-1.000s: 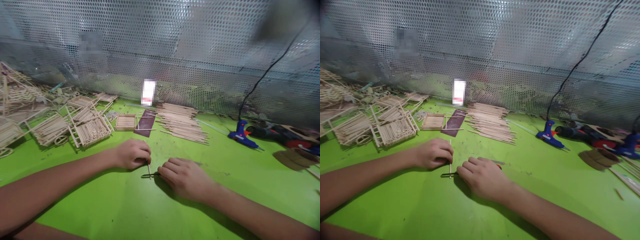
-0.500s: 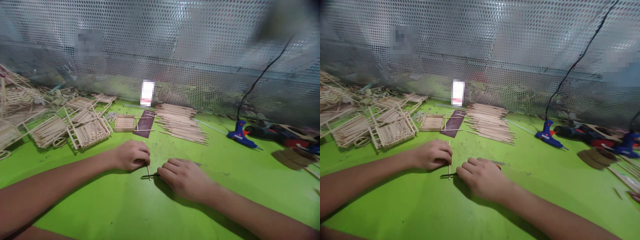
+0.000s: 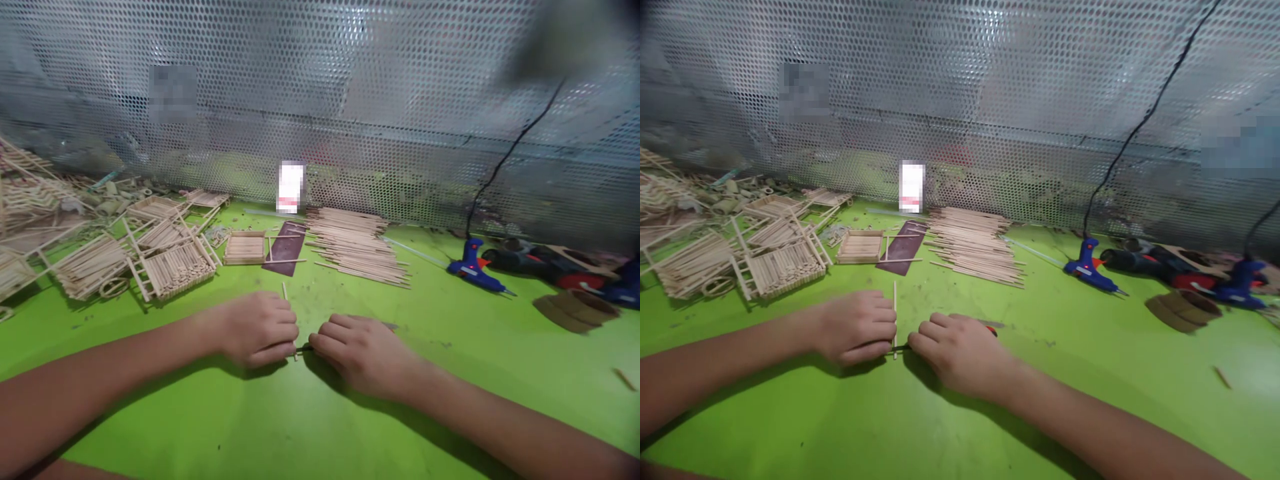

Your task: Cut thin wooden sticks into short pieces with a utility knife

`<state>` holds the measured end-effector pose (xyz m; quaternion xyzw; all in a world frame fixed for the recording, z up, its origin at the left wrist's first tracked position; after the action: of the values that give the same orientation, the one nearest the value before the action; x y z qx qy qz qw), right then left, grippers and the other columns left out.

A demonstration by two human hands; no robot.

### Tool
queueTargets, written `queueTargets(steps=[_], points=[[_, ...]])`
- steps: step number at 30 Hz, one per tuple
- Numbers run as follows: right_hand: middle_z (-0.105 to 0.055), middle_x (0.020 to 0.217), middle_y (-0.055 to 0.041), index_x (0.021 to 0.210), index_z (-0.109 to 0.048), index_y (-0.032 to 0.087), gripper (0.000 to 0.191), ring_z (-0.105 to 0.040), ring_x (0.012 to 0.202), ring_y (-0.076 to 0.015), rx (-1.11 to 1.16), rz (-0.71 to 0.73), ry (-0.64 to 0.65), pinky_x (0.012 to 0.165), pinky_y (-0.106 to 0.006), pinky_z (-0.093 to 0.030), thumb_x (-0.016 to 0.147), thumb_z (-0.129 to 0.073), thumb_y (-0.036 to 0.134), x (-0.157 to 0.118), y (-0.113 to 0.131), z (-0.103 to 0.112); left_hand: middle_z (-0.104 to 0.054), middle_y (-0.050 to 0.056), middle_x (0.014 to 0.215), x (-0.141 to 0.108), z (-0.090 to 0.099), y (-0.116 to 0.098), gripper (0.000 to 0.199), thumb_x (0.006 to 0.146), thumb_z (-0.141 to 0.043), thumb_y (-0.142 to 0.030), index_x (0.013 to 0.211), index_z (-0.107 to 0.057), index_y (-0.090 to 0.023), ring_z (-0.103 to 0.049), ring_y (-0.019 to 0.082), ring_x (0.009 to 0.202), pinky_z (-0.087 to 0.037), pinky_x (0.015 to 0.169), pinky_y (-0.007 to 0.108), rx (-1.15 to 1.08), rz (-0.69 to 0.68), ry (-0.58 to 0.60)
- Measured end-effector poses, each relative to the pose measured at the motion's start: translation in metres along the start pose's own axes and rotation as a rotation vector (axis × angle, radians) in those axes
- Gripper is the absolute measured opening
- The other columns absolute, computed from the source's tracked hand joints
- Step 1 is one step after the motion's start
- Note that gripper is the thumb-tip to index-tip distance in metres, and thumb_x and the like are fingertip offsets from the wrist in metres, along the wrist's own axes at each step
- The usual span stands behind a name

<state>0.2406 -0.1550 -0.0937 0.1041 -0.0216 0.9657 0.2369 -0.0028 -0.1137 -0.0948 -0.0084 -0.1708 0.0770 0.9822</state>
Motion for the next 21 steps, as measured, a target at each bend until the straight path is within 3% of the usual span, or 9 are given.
queueTargets(steps=[9,21], points=[[-0.063,0.081,-0.0011,0.095,-0.058,0.020,0.014,-0.052,0.080,-0.0189,0.049,0.017,0.003,0.068,-0.033,-0.035,0.093,-0.057,0.006,-0.001,-0.002,0.000,-0.058,0.001,0.067,0.002,-0.005,-0.020,0.020,0.095,-0.057,-0.012,0.077,-0.054,-0.019,-0.046,0.018,0.060,-0.037,0.060,0.034,0.047,0.067,0.060],[-0.063,0.084,-0.0013,0.096,-0.059,0.019,0.007,-0.049,0.079,-0.0190,0.062,0.012,0.017,0.067,-0.033,-0.034,0.099,-0.058,0.012,0.014,0.014,-0.003,-0.060,0.001,0.073,-0.023,0.002,-0.026,0.020,0.103,-0.052,-0.015,0.083,-0.056,-0.018,-0.048,0.017,0.065,-0.037,0.061,0.035,0.014,0.148,0.119]])
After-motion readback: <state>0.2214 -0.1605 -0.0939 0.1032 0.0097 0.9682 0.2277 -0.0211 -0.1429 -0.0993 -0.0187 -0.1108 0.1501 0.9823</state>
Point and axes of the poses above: each hand's wrist, its own x-axis towards the middle knuckle, its own z-axis out of the back of the hand, y = z × x, the point moved 1 cm from there along x, towards the middle knuckle
